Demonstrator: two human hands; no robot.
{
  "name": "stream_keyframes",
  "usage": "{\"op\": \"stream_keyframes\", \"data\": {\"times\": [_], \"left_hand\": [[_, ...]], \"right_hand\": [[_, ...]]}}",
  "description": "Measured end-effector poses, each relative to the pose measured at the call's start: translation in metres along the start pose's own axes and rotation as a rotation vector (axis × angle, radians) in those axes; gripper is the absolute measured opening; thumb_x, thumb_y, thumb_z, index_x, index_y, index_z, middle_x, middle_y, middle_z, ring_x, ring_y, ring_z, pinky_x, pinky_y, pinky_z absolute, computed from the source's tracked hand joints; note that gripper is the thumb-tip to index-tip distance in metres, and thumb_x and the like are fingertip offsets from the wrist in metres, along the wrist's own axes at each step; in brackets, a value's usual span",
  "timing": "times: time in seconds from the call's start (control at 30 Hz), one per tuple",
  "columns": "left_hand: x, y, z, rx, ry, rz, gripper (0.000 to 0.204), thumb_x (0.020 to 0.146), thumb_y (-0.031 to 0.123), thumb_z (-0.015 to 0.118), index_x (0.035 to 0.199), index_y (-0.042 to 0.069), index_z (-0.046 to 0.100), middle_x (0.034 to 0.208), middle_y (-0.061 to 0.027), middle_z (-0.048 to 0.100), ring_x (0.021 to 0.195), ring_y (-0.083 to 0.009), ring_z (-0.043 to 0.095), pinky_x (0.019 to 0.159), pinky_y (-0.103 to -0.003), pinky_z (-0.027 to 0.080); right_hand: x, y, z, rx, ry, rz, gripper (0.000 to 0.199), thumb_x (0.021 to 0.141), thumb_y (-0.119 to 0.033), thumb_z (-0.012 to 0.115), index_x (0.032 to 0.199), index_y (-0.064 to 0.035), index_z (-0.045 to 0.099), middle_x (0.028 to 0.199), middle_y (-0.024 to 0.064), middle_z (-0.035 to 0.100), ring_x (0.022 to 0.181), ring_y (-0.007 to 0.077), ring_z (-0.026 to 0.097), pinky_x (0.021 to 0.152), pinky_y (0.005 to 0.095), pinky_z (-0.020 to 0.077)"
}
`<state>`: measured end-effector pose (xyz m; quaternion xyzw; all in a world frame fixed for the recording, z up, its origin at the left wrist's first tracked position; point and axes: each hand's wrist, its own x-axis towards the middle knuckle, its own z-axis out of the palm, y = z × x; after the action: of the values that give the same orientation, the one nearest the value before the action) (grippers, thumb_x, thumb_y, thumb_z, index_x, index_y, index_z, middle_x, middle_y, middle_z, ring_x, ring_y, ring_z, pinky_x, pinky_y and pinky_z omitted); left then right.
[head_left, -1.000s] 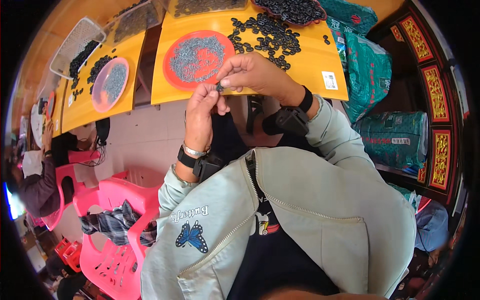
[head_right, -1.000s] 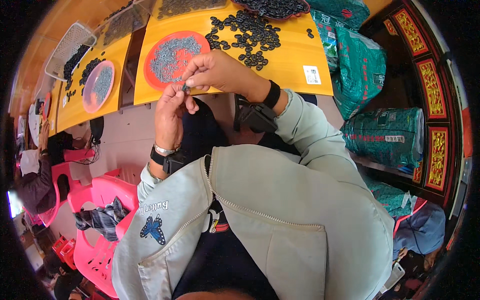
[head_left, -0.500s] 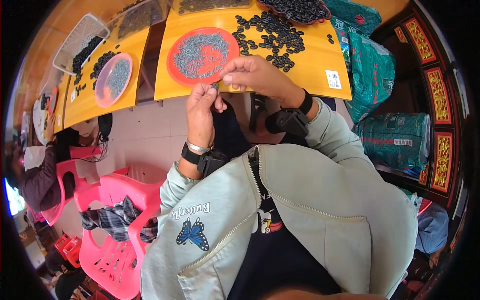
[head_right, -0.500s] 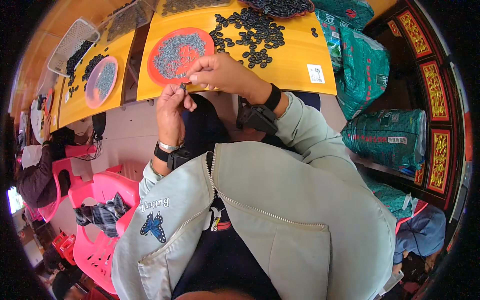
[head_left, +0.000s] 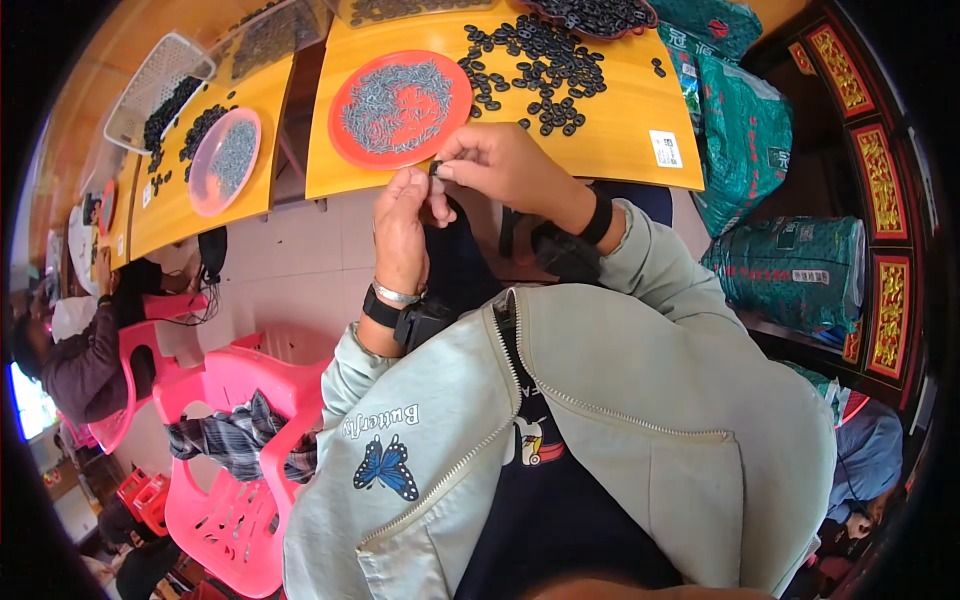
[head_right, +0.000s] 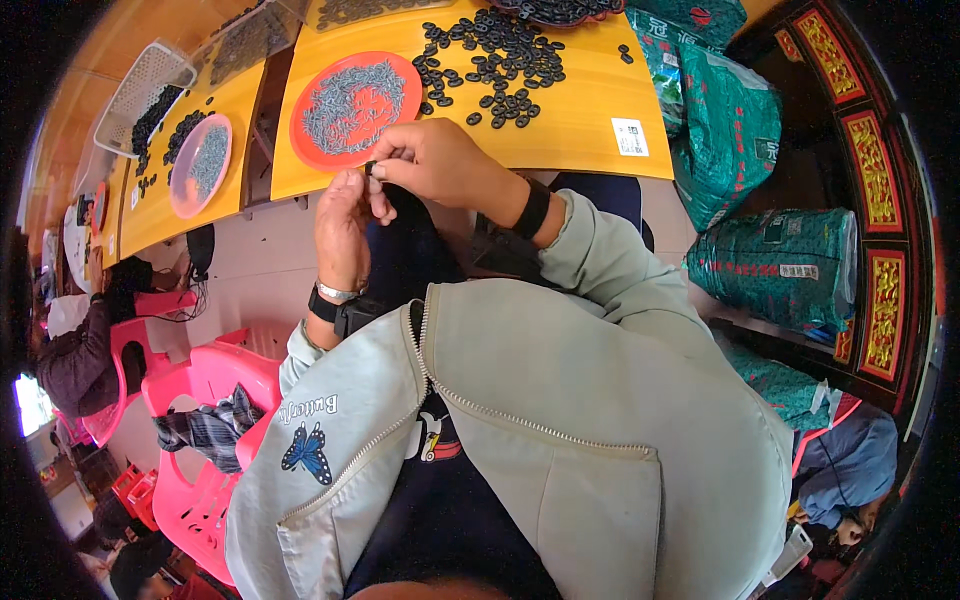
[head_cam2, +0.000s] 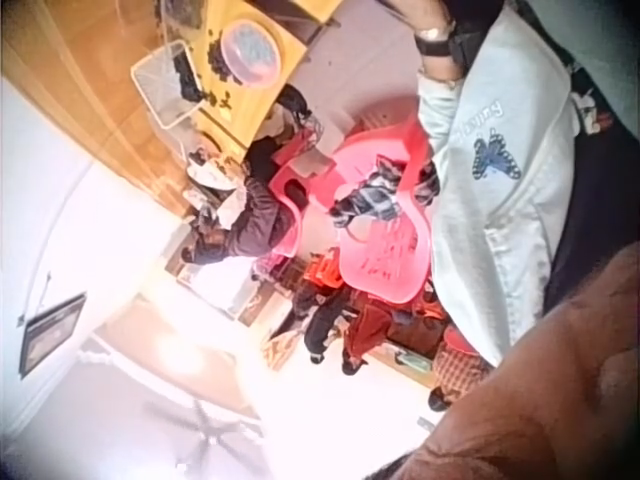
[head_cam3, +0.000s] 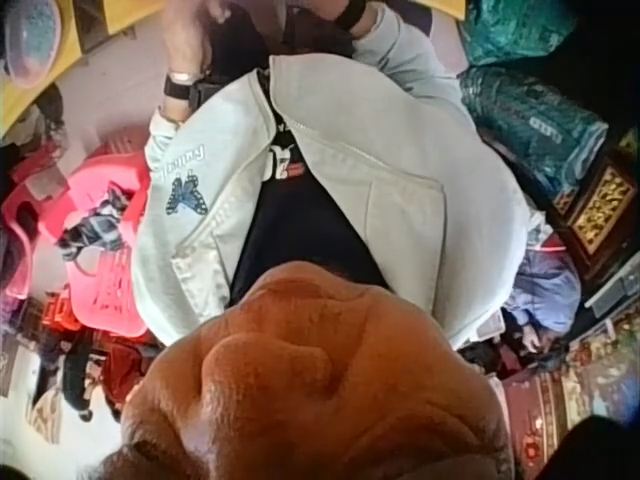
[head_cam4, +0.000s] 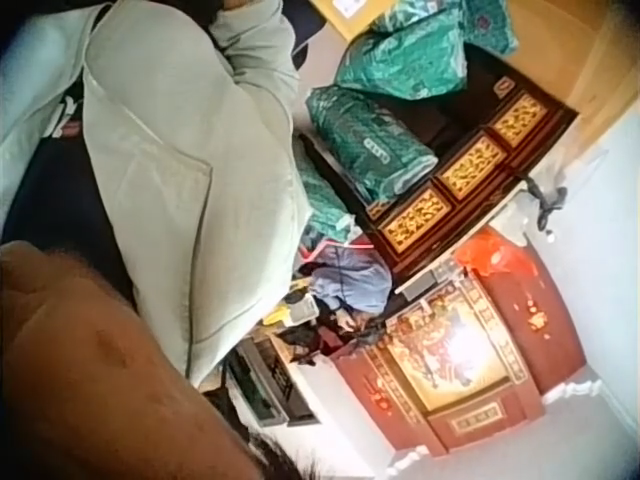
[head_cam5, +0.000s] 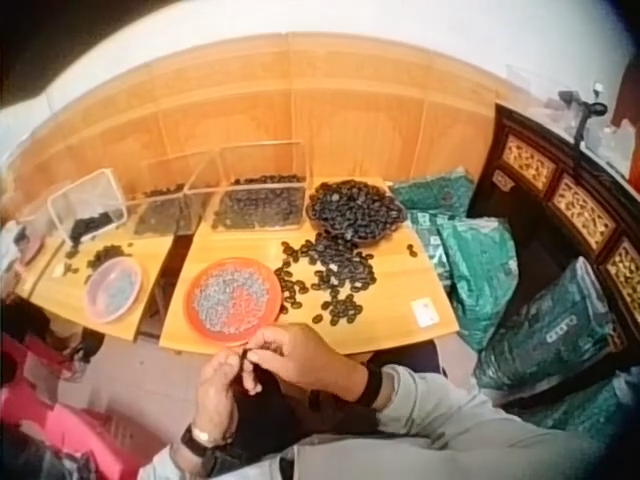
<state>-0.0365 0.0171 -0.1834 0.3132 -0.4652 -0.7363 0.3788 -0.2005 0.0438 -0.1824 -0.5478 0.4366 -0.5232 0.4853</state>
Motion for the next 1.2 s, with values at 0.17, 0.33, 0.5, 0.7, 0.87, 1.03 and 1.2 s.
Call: {"op": "stream_keyframes", "data": {"times": [0.17, 0.33, 0.5, 0.7, 0.87, 1.03, 1.2], "left_hand": [[0.002, -0.003, -0.007, -0.061, -0.043, -0.078, 0.019, 0.094, 0.019, 0.042, 0.082, 0.006, 0.049, 0.065, -0.0027, 0.051, 0.056, -0.0122, 0.051, 0.056, -0.023, 0.042], [0.003, -0.005, -0.012, -0.018, -0.081, -0.103, 0.017, 0.093, 0.017, 0.042, 0.082, 0.006, 0.049, 0.065, -0.0033, 0.052, 0.056, -0.0129, 0.052, 0.056, -0.023, 0.042], [0.001, -0.006, -0.014, -0.038, -0.080, -0.114, 0.014, 0.092, 0.015, 0.044, 0.083, 0.005, 0.049, 0.065, -0.0033, 0.052, 0.057, -0.0130, 0.052, 0.056, -0.023, 0.042], [-0.001, -0.007, -0.005, -0.012, -0.019, 0.016, 0.009, 0.091, 0.011, 0.047, 0.084, 0.004, 0.049, 0.067, -0.0024, 0.051, 0.059, -0.0110, 0.049, 0.058, -0.023, 0.041], [-0.001, -0.010, -0.005, 0.047, 0.027, 0.069, 0.009, 0.091, 0.009, 0.047, 0.085, 0.003, 0.049, 0.069, -0.0014, 0.051, 0.061, -0.0092, 0.048, 0.060, -0.022, 0.040], [-0.003, -0.015, -0.009, 0.174, -0.007, 0.038, 0.009, 0.090, 0.010, 0.048, 0.085, 0.003, 0.050, 0.069, -0.0008, 0.051, 0.062, -0.0080, 0.048, 0.059, -0.021, 0.039], [-0.005, -0.019, -0.016, 0.159, -0.051, 0.000, 0.010, 0.090, 0.011, 0.049, 0.084, 0.003, 0.050, 0.069, -0.0010, 0.052, 0.062, -0.0076, 0.048, 0.059, -0.021, 0.039]], "right_hand": [[-0.003, -0.012, 0.001, -1.066, 0.039, -0.683, 0.011, 0.074, -0.007, 0.060, 0.085, -0.0076, 0.062, 0.078, 0.0035, 0.058, 0.072, 0.0223, 0.058, 0.060, 0.0296, 0.0480], [-0.008, -0.011, 0.000, -1.085, 0.027, -0.749, 0.012, 0.074, -0.009, 0.060, 0.085, -0.0086, 0.062, 0.080, 0.0015, 0.058, 0.072, 0.0196, 0.058, 0.059, 0.0285, 0.0477], [-0.011, -0.011, -0.001, -1.123, -0.037, -0.731, 0.015, 0.072, -0.010, 0.061, 0.087, -0.0091, 0.063, 0.080, 0.0009, 0.059, 0.073, 0.0187, 0.058, 0.059, 0.0285, 0.0479], [-0.013, 0.004, -0.003, -0.574, 0.156, -0.421, 0.015, 0.080, -0.007, 0.061, 0.094, -0.0059, 0.065, 0.081, 0.0033, 0.064, 0.071, 0.0160, 0.060, 0.063, 0.0235, 0.0471], [-0.013, 0.007, -0.002, -0.007, 0.091, 0.100, 0.014, 0.086, -0.010, 0.061, 0.093, 0.0025, 0.063, 0.081, 0.0004, 0.063, 0.075, 0.0051, 0.057, 0.066, 0.0208, 0.0459], [-0.013, 0.008, 0.004, -0.076, 0.042, 0.090, 0.012, 0.084, -0.009, 0.061, 0.088, 0.0022, 0.063, 0.079, 0.0012, 0.063, 0.071, 0.0051, 0.055, 0.065, 0.0201, 0.0449], [-0.009, 0.001, 0.009, -0.345, 0.046, 0.021, 0.016, 0.079, -0.016, 0.063, 0.080, 0.0004, 0.063, 0.067, 0.0073, 0.064, 0.059, 0.0114, 0.059, 0.056, 0.0248, 0.0461]]}}
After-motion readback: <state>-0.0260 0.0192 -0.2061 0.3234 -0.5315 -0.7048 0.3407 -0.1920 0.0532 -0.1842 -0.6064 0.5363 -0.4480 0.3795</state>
